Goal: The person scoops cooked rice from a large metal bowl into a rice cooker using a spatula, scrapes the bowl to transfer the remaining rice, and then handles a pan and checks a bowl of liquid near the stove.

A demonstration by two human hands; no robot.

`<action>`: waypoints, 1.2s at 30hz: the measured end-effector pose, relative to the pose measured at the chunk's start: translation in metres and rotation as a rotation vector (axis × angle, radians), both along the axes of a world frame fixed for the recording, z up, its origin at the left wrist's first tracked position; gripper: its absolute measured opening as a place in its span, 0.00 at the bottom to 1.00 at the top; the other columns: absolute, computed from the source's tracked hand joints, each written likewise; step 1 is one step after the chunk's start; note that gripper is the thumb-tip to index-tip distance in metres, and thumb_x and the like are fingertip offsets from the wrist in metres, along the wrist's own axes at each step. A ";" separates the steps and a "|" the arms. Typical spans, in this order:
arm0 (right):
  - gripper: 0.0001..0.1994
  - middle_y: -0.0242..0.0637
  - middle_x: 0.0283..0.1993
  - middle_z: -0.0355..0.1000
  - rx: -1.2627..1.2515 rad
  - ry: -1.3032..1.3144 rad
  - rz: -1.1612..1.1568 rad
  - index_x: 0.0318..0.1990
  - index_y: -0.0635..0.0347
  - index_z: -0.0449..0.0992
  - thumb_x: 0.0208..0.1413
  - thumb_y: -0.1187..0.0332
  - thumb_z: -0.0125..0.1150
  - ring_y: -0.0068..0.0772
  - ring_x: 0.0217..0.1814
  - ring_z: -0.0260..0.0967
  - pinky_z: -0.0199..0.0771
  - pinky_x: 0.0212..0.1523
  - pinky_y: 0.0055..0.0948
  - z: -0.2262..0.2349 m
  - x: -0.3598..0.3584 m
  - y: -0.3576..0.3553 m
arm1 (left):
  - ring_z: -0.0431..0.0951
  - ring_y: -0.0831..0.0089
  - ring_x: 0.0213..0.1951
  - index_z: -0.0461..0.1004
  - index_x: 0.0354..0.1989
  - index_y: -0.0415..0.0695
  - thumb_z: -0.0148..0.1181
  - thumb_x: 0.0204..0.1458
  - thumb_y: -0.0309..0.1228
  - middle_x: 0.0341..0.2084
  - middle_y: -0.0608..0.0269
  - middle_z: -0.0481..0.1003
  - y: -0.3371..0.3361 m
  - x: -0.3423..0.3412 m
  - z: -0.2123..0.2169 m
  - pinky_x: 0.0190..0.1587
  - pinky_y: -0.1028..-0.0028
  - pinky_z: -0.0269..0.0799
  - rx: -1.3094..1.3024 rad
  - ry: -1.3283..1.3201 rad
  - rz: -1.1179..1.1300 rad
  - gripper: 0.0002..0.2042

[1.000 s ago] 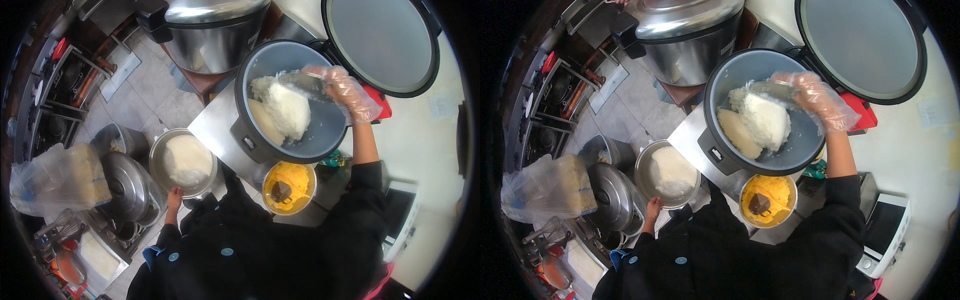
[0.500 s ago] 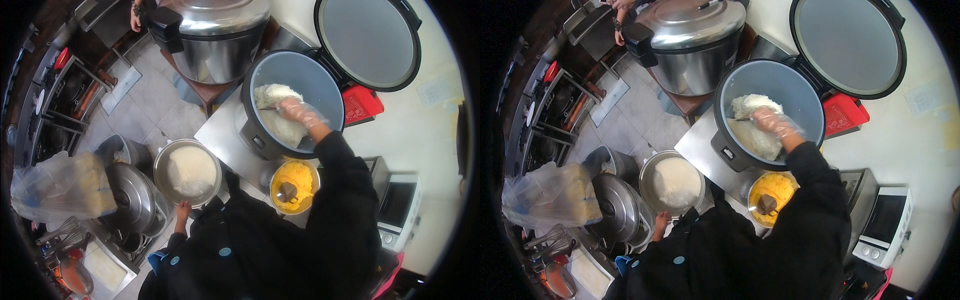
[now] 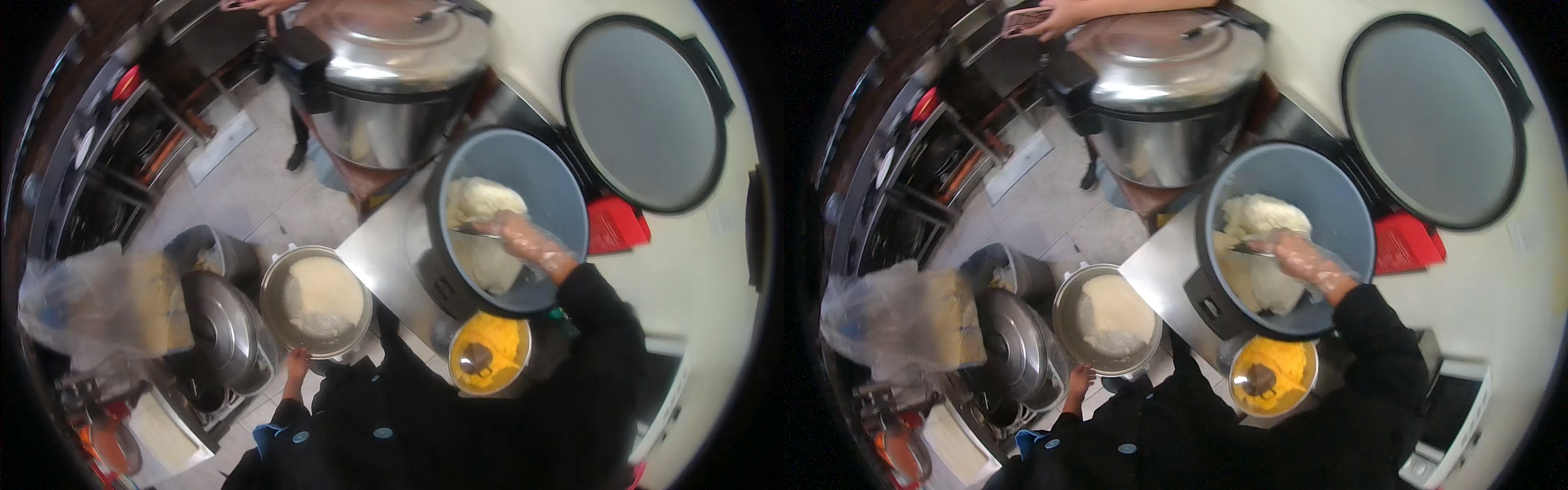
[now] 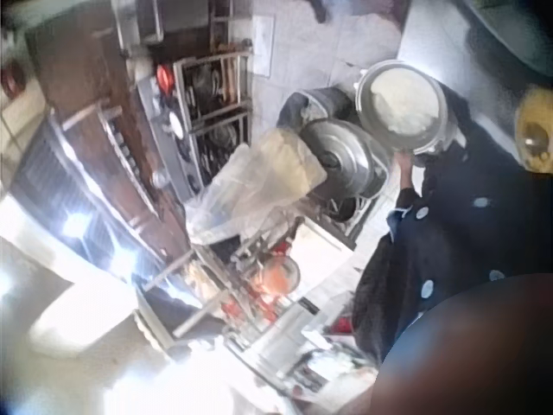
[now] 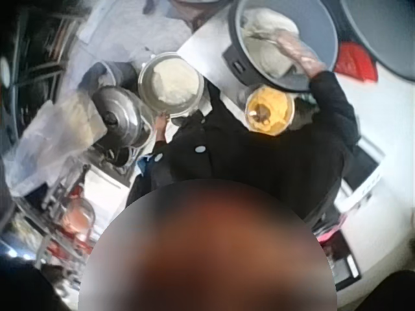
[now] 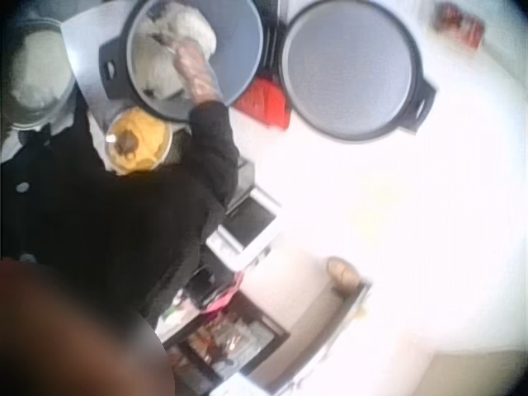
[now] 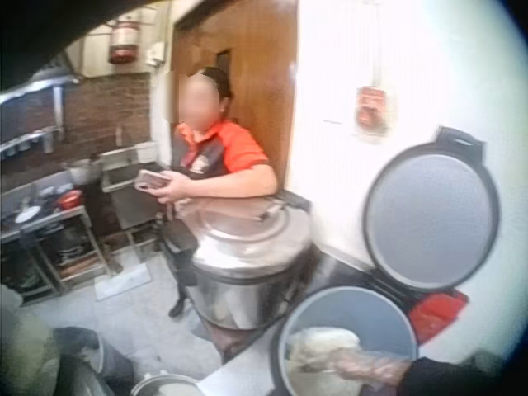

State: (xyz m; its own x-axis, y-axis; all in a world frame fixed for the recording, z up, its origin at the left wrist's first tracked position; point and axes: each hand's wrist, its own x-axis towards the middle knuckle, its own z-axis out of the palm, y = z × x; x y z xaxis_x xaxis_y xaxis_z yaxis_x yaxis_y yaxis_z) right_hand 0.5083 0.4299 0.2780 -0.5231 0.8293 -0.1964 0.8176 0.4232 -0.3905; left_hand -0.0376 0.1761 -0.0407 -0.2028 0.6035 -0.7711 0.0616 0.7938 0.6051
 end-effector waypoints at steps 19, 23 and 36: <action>0.07 0.41 0.30 0.69 0.131 -0.328 0.455 0.29 0.58 0.75 0.41 0.72 0.51 0.40 0.33 0.70 0.71 0.29 0.35 -0.047 -0.043 0.015 | 0.74 0.72 0.25 0.69 0.39 0.40 0.49 0.52 0.39 0.26 0.58 0.73 -0.024 0.042 0.017 0.25 0.75 0.69 -0.143 -0.052 0.050 0.14; 0.10 0.43 0.30 0.71 0.100 -0.296 0.385 0.31 0.55 0.76 0.39 0.75 0.52 0.41 0.38 0.70 0.71 0.33 0.36 -0.077 -0.026 -0.001 | 0.73 0.76 0.22 0.69 0.38 0.39 0.50 0.52 0.37 0.24 0.60 0.73 -0.020 0.056 0.008 0.22 0.79 0.68 -0.058 -0.119 -0.014 0.13; 0.22 0.53 0.43 0.68 0.215 -0.274 -0.746 0.51 0.60 0.63 0.44 0.78 0.48 0.50 0.48 0.64 0.64 0.47 0.39 0.077 -0.015 -0.049 | 0.72 0.74 0.17 0.71 0.34 0.36 0.49 0.51 0.34 0.16 0.59 0.73 -0.064 -0.007 -0.003 0.18 0.76 0.67 -0.025 0.135 -0.160 0.13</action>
